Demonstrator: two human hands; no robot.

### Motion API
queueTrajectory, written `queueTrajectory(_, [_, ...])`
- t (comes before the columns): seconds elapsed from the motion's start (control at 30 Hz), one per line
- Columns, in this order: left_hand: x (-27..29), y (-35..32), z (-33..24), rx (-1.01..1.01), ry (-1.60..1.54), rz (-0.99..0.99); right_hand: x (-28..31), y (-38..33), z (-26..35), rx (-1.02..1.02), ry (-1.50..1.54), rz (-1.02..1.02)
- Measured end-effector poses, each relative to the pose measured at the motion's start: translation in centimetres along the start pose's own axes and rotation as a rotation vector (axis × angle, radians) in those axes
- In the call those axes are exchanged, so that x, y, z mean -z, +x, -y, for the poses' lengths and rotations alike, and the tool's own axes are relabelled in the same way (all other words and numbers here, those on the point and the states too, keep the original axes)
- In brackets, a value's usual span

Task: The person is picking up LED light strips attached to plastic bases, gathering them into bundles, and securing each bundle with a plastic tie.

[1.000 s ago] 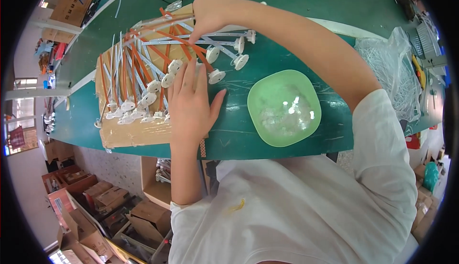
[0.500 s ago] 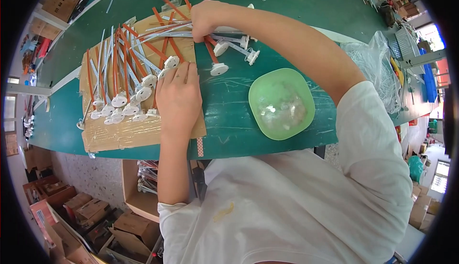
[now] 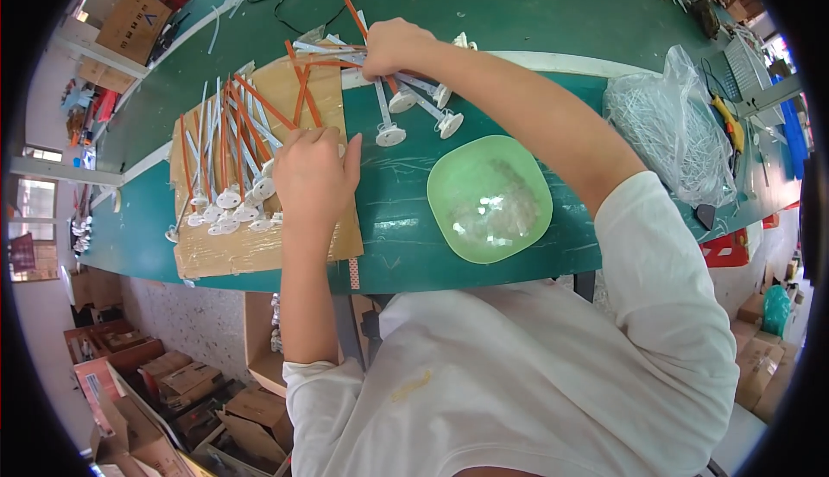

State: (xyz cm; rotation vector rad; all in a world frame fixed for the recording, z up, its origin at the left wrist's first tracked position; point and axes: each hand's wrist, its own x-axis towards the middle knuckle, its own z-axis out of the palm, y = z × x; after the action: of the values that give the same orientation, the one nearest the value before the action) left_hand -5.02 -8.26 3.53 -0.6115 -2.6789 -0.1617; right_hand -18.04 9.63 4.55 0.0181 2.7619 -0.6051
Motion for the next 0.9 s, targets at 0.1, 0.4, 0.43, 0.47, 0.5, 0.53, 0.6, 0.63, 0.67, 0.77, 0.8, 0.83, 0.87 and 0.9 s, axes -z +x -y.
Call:
queueTrajectory(0.1, [-0.4, 0.6, -0.5, 0.078, -0.023, 0.031, 0.6, -1.1, 0.1, -0.003, -0.006, 0.007])
queueTrajectory(0.4, [-0.4, 2.3, -0.2, -0.061, 0.041, 0.18, 5.7, -0.6, -8.5, 0.274, 0.091, -0.104])
queueTrajectory(0.43, [-0.1, 3.2, -0.9, -0.077, 0.039, 0.164, 6.7, -1.9, -9.2, 0.266, 0.086, -0.125])
queueTrajectory(0.47, [0.3, 4.4, -1.9, -0.013, -0.215, 0.104, 7.4, -3.4, -10.1, 0.358, 0.215, -0.195])
queueTrajectory(0.5, [0.4, 5.4, -3.0, 0.053, -0.469, 0.049, 8.0, -5.1, -10.5, 0.454, 0.343, -0.261])
queueTrajectory(0.53, [0.0, 6.8, -4.0, 0.037, -0.477, 0.04, 8.4, -6.5, -10.8, 0.474, 0.33, -0.32])
queueTrajectory(0.6, [-1.0, 10.2, -6.7, 0.053, -0.999, 0.061, 7.7, -7.2, -11.8, 0.532, 0.366, -0.369])
queueTrajectory(0.63, [-1.1, 11.7, -8.2, 0.026, -1.005, 0.062, 7.5, -7.5, -12.2, 0.597, 0.41, -0.399])
queueTrajectory(0.67, [-1.1, 13.1, -9.7, 0.02, -1.301, 0.104, 7.6, -7.8, -12.7, 0.587, 0.406, -0.422])
queueTrajectory(0.77, [-1.2, 16.1, -12.5, 0.028, -1.712, 0.226, 7.3, -9.2, -13.7, 0.545, 0.398, -0.391])
queueTrajectory(0.8, [-1.0, 16.9, -13.5, 0.01, -1.742, 0.237, 8.0, -10.0, -14.2, 0.573, 0.397, -0.384])
queueTrajectory(0.83, [-0.9, 17.2, -14.4, -0.005, -1.771, 0.245, 8.4, -10.5, -14.8, 0.604, 0.395, -0.375])
queueTrajectory(0.87, [-0.8, 17.3, -15.1, -0.013, -1.774, 0.261, 8.1, -10.3, -15.4, 0.632, 0.451, -0.473])
queueTrajectory(0.9, [-0.7, 17.5, -15.9, -0.039, -1.746, 0.234, 8.0, -10.1, -16.1, 0.617, 0.448, -0.486])
